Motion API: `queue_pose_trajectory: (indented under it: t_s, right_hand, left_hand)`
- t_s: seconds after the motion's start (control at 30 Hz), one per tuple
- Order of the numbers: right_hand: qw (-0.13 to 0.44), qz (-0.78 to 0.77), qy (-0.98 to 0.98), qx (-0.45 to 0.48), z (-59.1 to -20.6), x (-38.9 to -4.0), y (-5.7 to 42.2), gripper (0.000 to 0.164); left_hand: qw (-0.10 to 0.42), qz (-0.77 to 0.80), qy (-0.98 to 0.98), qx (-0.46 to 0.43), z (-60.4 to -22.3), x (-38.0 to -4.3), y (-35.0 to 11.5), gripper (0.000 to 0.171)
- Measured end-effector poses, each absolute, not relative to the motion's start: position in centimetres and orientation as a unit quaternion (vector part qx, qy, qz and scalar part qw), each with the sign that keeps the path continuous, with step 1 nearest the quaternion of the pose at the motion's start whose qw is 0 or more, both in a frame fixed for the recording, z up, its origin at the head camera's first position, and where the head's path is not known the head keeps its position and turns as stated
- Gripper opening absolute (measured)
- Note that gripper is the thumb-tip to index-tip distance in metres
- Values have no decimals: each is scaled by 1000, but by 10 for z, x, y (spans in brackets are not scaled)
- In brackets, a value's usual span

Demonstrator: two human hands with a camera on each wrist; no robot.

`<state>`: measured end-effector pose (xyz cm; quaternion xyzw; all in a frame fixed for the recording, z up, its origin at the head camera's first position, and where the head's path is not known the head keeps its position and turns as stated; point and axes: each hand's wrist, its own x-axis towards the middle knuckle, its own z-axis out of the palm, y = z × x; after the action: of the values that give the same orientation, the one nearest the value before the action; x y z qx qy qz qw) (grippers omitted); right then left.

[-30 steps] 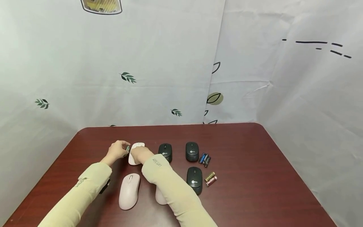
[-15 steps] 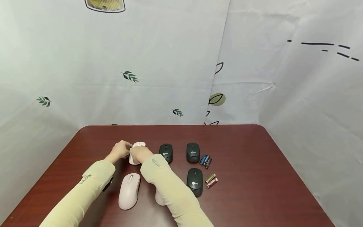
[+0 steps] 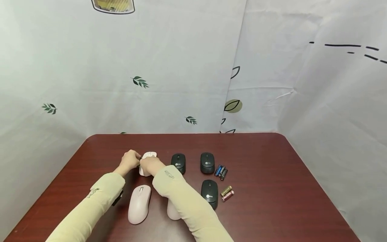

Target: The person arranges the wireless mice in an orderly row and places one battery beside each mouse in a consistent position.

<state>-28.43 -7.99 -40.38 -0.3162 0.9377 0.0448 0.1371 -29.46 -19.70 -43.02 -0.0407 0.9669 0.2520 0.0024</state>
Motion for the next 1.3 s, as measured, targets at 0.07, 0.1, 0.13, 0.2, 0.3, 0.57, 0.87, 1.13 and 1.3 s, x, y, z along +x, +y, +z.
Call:
queue_pose_trajectory:
  t_s: [0.07,0.1,0.13,0.2,0.3,0.57,0.87,1.13,1.3]
  right_hand:
    - [135,47,939,-313,-404,-283,-79,11]
    - [133,45,940,-312,-404,-282,-78,11]
    - [132,44,940,-311,-404,-282,-78,10]
    - [129,38,941,-311,-404,-282,-78,8]
    - [128,27,942,-310,-403,-283,-79,7]
    - [135,7,953,-271,-396,-285,-76,27]
    - [87,-44,941,-323,-366,-273,-43,46]
    - [42,-100,926,-361,-346,-262,4,40]
    - [32,-158,921,-354,-347,-259,36,32]
  left_hand:
    - [5,251,967,-39,-431,-295,-196,26]
    - [6,251,967,-40,-431,-295,-196,26]
    - [6,250,967,-40,-432,-295,-196,26]
    - [6,245,969,-40,-432,-295,-196,26]
    - [7,242,969,-37,-430,-295,-197,26]
    - [-2,247,969,-31,-425,-288,-198,25]
    - [-22,245,969,-17,-422,-277,-201,26]
    - [-79,246,966,21,-422,-268,-198,27]
    - [-130,194,970,62,-421,-256,-194,22]
